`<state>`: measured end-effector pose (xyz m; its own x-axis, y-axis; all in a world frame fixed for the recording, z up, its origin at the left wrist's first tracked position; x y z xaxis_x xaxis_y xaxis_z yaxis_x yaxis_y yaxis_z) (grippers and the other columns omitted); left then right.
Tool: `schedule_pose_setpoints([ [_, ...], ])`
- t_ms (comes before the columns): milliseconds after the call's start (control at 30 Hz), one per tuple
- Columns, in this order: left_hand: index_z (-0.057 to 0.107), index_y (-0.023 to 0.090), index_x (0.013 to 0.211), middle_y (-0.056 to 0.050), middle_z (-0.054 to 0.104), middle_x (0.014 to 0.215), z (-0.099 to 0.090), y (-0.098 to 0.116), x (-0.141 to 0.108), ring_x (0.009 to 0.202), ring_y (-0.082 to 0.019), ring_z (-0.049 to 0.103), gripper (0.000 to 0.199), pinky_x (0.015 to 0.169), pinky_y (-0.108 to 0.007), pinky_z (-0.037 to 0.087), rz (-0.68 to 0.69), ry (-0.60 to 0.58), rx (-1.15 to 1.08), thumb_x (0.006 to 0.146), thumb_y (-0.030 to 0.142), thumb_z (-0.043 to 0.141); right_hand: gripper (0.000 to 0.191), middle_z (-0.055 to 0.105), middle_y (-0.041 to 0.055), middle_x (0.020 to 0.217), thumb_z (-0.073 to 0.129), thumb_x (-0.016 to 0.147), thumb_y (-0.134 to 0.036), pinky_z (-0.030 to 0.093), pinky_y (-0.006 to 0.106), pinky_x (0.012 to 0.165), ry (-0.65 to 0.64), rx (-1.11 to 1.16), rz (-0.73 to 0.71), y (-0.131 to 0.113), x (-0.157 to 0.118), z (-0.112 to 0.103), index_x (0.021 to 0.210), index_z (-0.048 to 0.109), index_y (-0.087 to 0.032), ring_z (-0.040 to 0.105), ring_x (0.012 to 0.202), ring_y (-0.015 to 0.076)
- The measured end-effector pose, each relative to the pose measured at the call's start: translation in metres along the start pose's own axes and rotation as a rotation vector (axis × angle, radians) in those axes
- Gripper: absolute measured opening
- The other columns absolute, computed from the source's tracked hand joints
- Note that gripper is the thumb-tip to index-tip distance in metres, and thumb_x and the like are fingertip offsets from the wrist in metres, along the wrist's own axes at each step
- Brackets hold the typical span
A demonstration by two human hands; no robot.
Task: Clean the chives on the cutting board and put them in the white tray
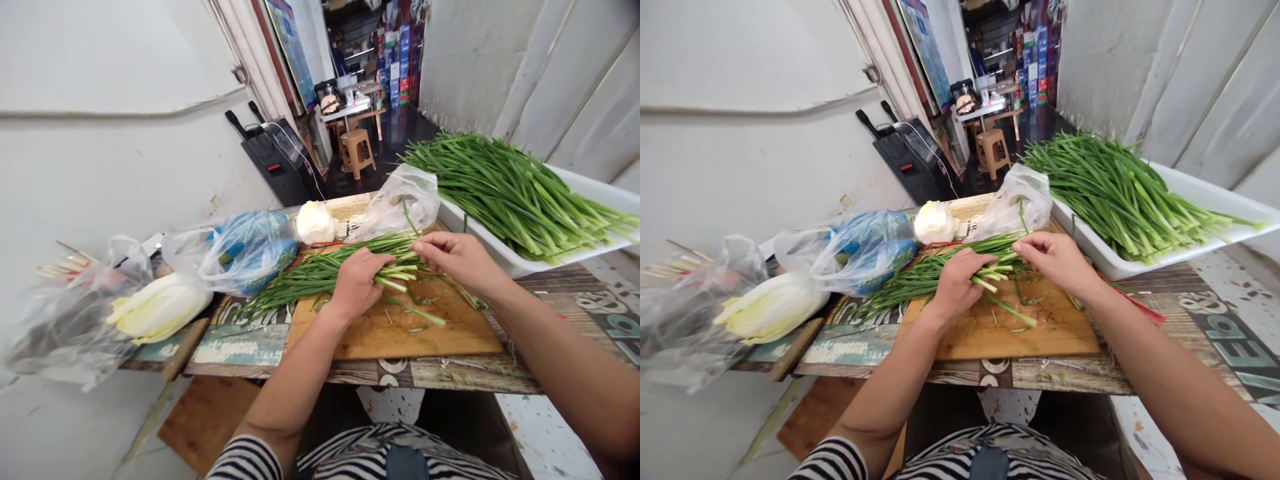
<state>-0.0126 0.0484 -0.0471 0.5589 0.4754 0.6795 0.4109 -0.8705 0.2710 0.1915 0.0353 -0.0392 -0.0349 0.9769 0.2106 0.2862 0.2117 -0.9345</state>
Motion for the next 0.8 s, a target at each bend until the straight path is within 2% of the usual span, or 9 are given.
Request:
schedule_pose_setpoints([
  [100,0.07,0.015,0.102,-0.006,0.07,0.081,-0.001,0.0,0.0,0.075,-0.017,0.06,0.029,0.069,-0.028,0.048,-0.058,-0.012,0.003,0.081,0.009,0.051,0.044,0.072,0.0055,0.078,0.073,0.071,-0.057,0.048,0.028,0.06,-0.088,0.007,-0.046,-0.001,0.0,0.006,0.089,0.074,-0.017,0.06,0.065,0.0154],
  [167,0.07,0.016,0.101,-0.005,0.068,0.078,-0.001,-0.001,0.001,0.074,-0.016,0.06,0.026,0.068,-0.027,0.048,-0.086,-0.012,-0.012,0.083,0.012,0.052,0.042,0.074,0.0065,0.082,0.073,0.07,-0.055,0.05,0.03,0.064,-0.141,0.019,-0.064,0.0,0.0,0.011,0.087,0.075,-0.016,0.063,0.069,0.0172],
  [267,0.069,0.016,0.1,-0.004,0.068,0.078,-0.002,0.0,0.001,0.073,-0.016,0.059,0.026,0.068,-0.027,0.047,-0.088,-0.01,-0.035,0.081,0.01,0.053,0.035,0.074,0.0064,0.082,0.068,0.075,-0.05,0.05,0.031,0.066,-0.141,-0.019,-0.106,0.0,0.0,0.014,0.085,0.075,-0.017,0.064,0.07,0.0177],
  [433,0.068,0.016,0.1,-0.005,0.069,0.08,0.0,0.0,0.001,0.074,-0.018,0.058,0.037,0.068,-0.029,0.047,-0.076,-0.047,0.007,0.07,0.005,0.049,0.028,0.071,0.0042,0.072,0.064,0.077,-0.044,0.046,0.028,0.061,-0.154,-0.134,-0.178,-0.002,-0.001,0.014,0.077,0.073,-0.018,0.061,0.065,0.0165],
  [533,0.067,0.014,0.1,-0.006,0.07,0.083,0.001,0.0,0.001,0.077,-0.019,0.058,0.04,0.071,-0.03,0.048,-0.036,-0.056,0.024,0.068,0.004,0.047,0.022,0.069,0.0024,0.068,0.06,0.078,-0.037,0.043,0.026,0.059,-0.175,-0.247,-0.221,-0.002,-0.001,0.013,0.074,0.072,-0.018,0.058,0.061,0.0147],
  [633,0.067,0.014,0.1,-0.007,0.071,0.087,0.003,0.0,0.0,0.081,-0.02,0.059,0.04,0.074,-0.032,0.048,-0.023,-0.11,0.06,0.068,0.002,0.046,0.016,0.069,0.0022,0.068,0.058,0.076,-0.026,0.04,0.026,0.059,-0.192,-0.452,-0.231,0.0,0.0,0.01,0.073,0.071,-0.018,0.057,0.06,0.014],
  [733,0.066,0.015,0.101,-0.007,0.071,0.089,0.003,-0.003,0.0,0.084,-0.021,0.059,0.04,0.076,-0.033,0.049,-0.065,-0.136,0.119,0.068,0.002,0.047,0.014,0.07,0.005,0.072,0.056,0.074,-0.016,0.039,0.026,0.061,-0.159,-0.726,-0.18,0.008,0.002,0.004,0.069,0.069,-0.018,0.059,0.065,0.0161],
  [800,0.065,0.014,0.101,-0.008,0.071,0.091,0.001,-0.005,0.0,0.085,-0.021,0.059,0.037,0.078,-0.033,0.049,-0.101,-0.098,0.139,0.071,0.003,0.048,0.015,0.069,0.0051,0.071,0.056,0.075,-0.016,0.04,0.027,0.061,-0.148,-0.753,-0.109,0.013,0.004,0.0,0.068,0.069,-0.018,0.06,0.065,0.0173],
])
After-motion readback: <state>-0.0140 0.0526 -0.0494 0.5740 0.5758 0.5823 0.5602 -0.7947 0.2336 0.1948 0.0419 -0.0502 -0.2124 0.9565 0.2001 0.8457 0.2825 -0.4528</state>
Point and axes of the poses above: each hand's wrist, its own x-axis towards the middle knuckle, its own z-axis out of the palm, y = z × x, the point moved 2 cm from there along x, towards the middle knuckle
